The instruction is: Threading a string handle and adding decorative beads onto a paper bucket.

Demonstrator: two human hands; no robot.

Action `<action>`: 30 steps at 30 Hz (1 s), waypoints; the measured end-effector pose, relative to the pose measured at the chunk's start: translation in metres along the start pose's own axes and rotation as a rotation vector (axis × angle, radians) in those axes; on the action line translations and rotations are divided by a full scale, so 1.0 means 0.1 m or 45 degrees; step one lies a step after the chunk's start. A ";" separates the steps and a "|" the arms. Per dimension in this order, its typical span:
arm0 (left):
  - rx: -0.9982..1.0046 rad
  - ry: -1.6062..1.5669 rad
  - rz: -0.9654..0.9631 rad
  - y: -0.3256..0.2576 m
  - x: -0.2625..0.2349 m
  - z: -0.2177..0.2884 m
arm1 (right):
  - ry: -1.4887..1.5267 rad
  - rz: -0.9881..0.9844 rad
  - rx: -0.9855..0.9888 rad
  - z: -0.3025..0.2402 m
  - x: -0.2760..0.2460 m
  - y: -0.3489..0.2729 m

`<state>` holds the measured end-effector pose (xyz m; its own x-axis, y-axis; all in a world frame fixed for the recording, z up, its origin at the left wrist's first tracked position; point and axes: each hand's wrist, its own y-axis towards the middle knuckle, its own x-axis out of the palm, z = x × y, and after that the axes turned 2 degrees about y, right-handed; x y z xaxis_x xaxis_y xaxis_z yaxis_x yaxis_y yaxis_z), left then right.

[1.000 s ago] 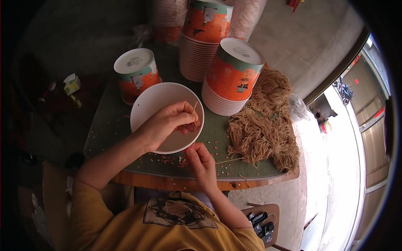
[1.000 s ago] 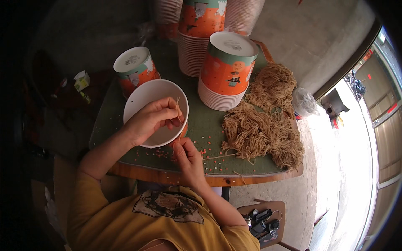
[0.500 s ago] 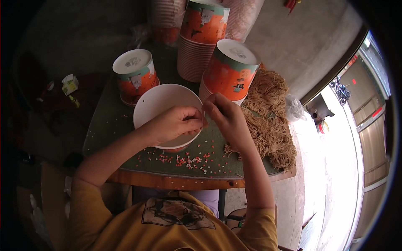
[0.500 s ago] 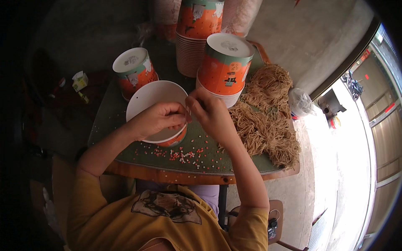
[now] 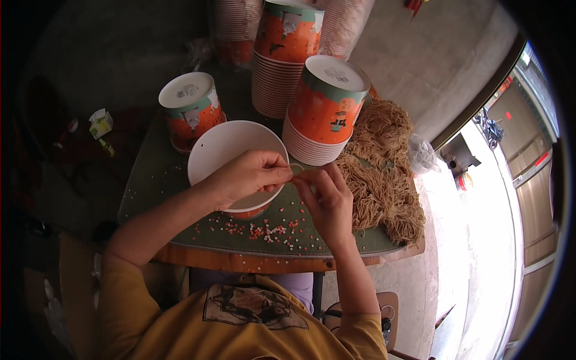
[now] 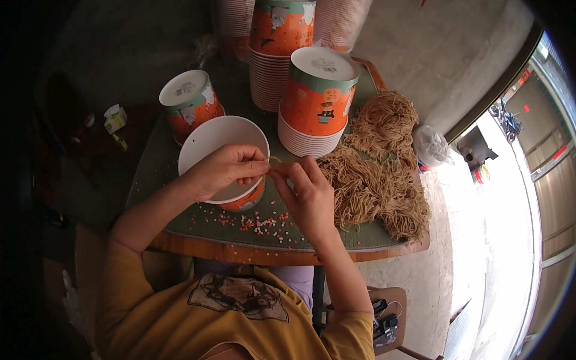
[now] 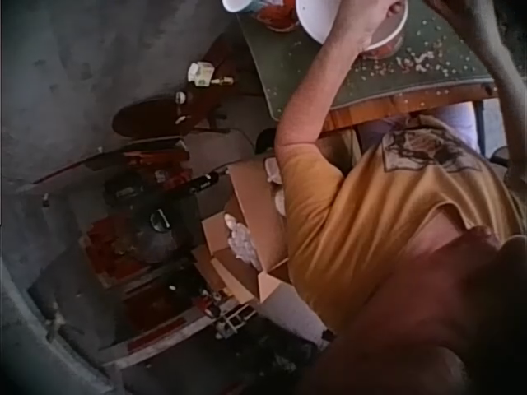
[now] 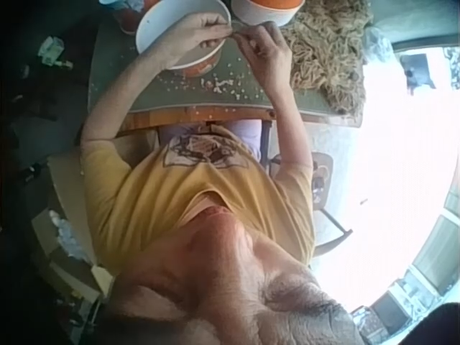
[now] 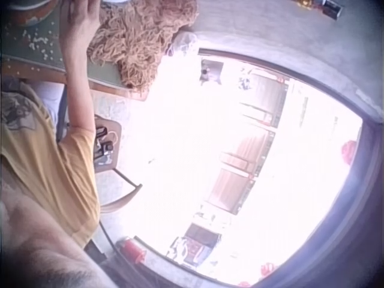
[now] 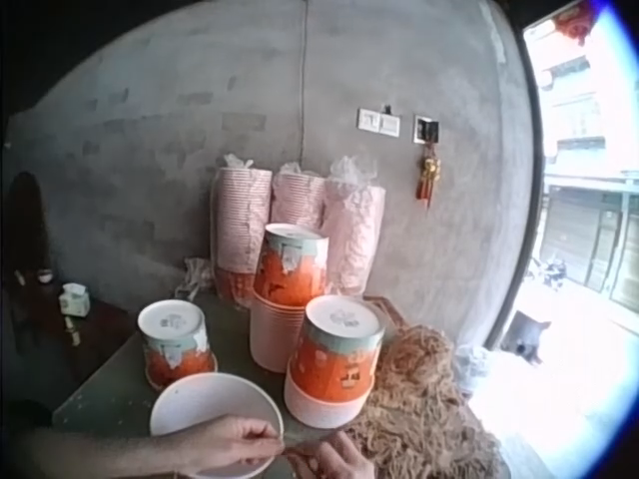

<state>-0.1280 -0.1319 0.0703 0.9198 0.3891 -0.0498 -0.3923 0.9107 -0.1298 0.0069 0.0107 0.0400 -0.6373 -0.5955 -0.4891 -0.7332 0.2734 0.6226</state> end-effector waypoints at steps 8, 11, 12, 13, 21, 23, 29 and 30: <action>-0.018 -0.070 0.025 -0.03 0.07 -0.01 | 0.204 0.074 0.117 -0.26 0.20 -0.14; -0.082 -0.146 0.006 -0.07 0.10 0.06 | 0.158 0.155 0.113 -0.26 0.25 -0.17; -0.121 -0.214 0.003 -0.09 0.11 0.08 | 0.143 0.151 0.096 -0.26 0.24 -0.18; -0.122 -0.213 0.006 -0.11 0.11 0.09 | 0.127 0.147 0.079 -0.26 0.23 -0.18; -0.048 -0.263 -0.003 -0.13 0.05 0.04 | 1.008 0.017 0.664 -0.12 0.06 -0.26; 0.069 -0.101 0.058 -0.11 0.08 -0.01 | 1.279 0.082 0.698 -0.08 0.01 -0.21; 0.293 0.241 0.102 -0.13 0.19 0.01 | 0.551 -0.053 0.457 -0.05 0.01 -0.11; 0.360 0.294 0.123 -0.13 0.19 0.00 | 0.378 -0.056 0.452 -0.13 0.00 -0.08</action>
<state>-0.1055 -0.1361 0.0706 0.8427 0.4632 -0.2742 -0.4338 0.8860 0.1636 0.0158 -0.0008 0.0433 -0.5463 -0.7886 -0.2822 -0.8268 0.4537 0.3325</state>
